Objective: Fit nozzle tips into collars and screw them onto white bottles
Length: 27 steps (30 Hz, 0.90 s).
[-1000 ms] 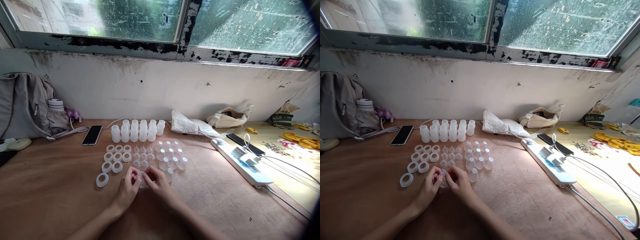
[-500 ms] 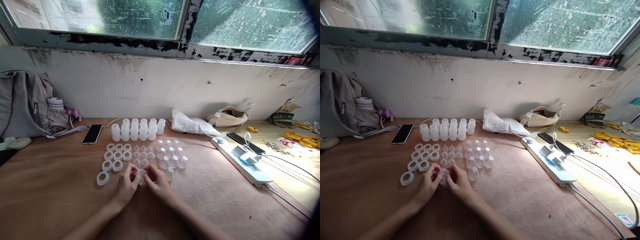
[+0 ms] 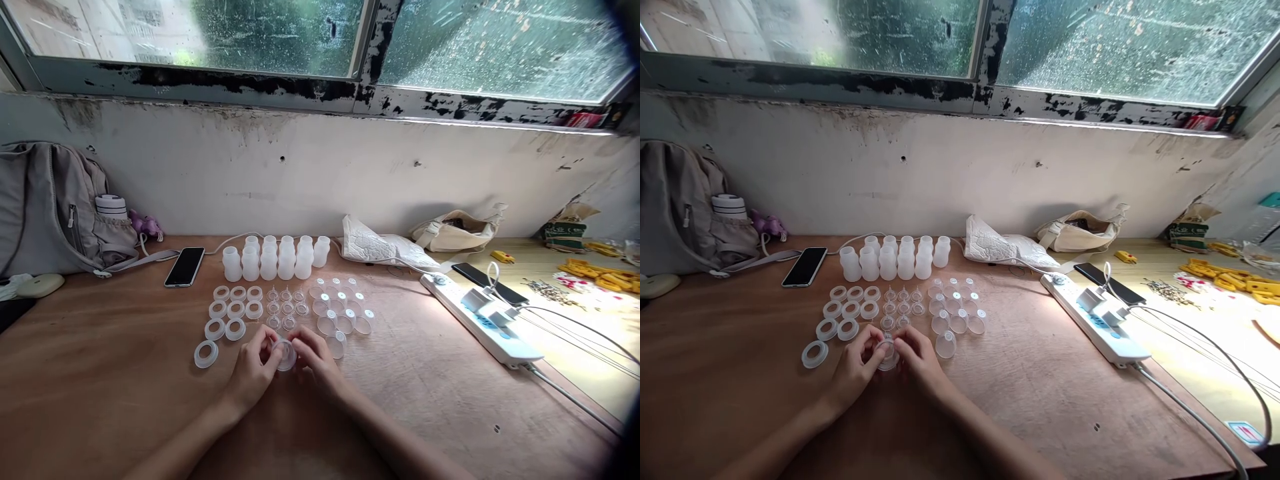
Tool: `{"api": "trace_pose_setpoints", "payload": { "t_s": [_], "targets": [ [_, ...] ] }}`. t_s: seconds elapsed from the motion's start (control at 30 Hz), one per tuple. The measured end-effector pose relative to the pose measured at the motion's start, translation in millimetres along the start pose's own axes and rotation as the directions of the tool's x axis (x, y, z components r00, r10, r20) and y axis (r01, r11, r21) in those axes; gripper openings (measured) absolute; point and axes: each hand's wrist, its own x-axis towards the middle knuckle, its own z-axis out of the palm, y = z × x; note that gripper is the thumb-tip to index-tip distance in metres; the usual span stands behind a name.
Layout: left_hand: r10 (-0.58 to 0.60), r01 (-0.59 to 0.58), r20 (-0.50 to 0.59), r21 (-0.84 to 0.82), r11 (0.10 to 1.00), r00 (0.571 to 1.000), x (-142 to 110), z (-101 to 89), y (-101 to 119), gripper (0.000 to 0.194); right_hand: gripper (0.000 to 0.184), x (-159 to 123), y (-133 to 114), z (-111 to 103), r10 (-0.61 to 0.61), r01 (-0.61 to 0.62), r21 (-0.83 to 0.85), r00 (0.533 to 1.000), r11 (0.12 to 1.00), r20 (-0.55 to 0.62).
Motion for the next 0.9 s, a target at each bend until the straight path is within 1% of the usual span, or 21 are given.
{"api": "trace_pose_setpoints", "payload": {
  "t_s": [0.07, 0.13, 0.23, 0.33, 0.43, 0.53, 0.63, 0.77, 0.9],
  "targets": [
    [-0.034, 0.033, 0.001, -0.090, 0.995, 0.999, 3.0, -3.0, -0.2, 0.013, 0.027, 2.5, -0.9, -3.0, 0.082, -0.089, 0.199, 0.996, 0.976, 0.044],
    [-0.059, 0.058, -0.002, -0.156, 0.986, 0.998, 6.3, -6.1, -0.9, 0.013, 0.029, 4.9, -2.0, -5.1, 0.139, -0.149, 0.308, 0.989, 0.939, 0.053],
    [-0.060, 0.055, -0.013, -0.211, 0.976, 0.998, 9.0, -8.7, -1.6, 0.011, 0.035, 6.7, -2.7, -5.3, 0.207, -0.207, 0.337, 0.978, 0.919, 0.036],
    [-0.019, 0.019, 0.001, -0.221, 0.975, 1.000, 8.2, -8.4, -1.2, 0.014, 0.041, 6.1, -2.0, -3.1, 0.227, -0.236, 0.318, 0.972, 0.918, 0.063],
    [0.001, 0.007, 0.035, -0.213, 0.977, 0.999, 6.9, -7.3, -0.7, 0.016, 0.035, 4.5, -2.6, -1.4, 0.193, -0.214, 0.283, 0.976, 0.935, 0.100],
    [0.006, 0.013, 0.087, -0.218, 0.976, 0.996, 7.0, -6.9, -0.8, 0.017, 0.025, 2.7, -5.7, -1.3, 0.152, -0.169, 0.263, 0.985, 0.950, 0.084],
    [0.005, 0.026, 0.128, -0.239, 0.971, 0.992, 7.4, -6.3, -0.9, 0.019, 0.022, 1.4, -8.3, -1.6, 0.139, -0.157, 0.264, 0.987, 0.952, 0.083],
    [-0.011, 0.039, 0.124, -0.230, 0.973, 0.992, 6.4, -4.9, -0.2, 0.018, 0.024, 1.0, -7.4, -1.3, 0.123, -0.137, 0.254, 0.990, 0.958, 0.067],
    [0.010, 0.014, 0.096, -0.247, 0.969, 0.995, 4.8, -5.4, 2.2, 0.009, 0.027, 1.9, -5.9, -0.2, 0.047, -0.043, 0.206, 0.999, 0.978, -0.011]
  ]
}}
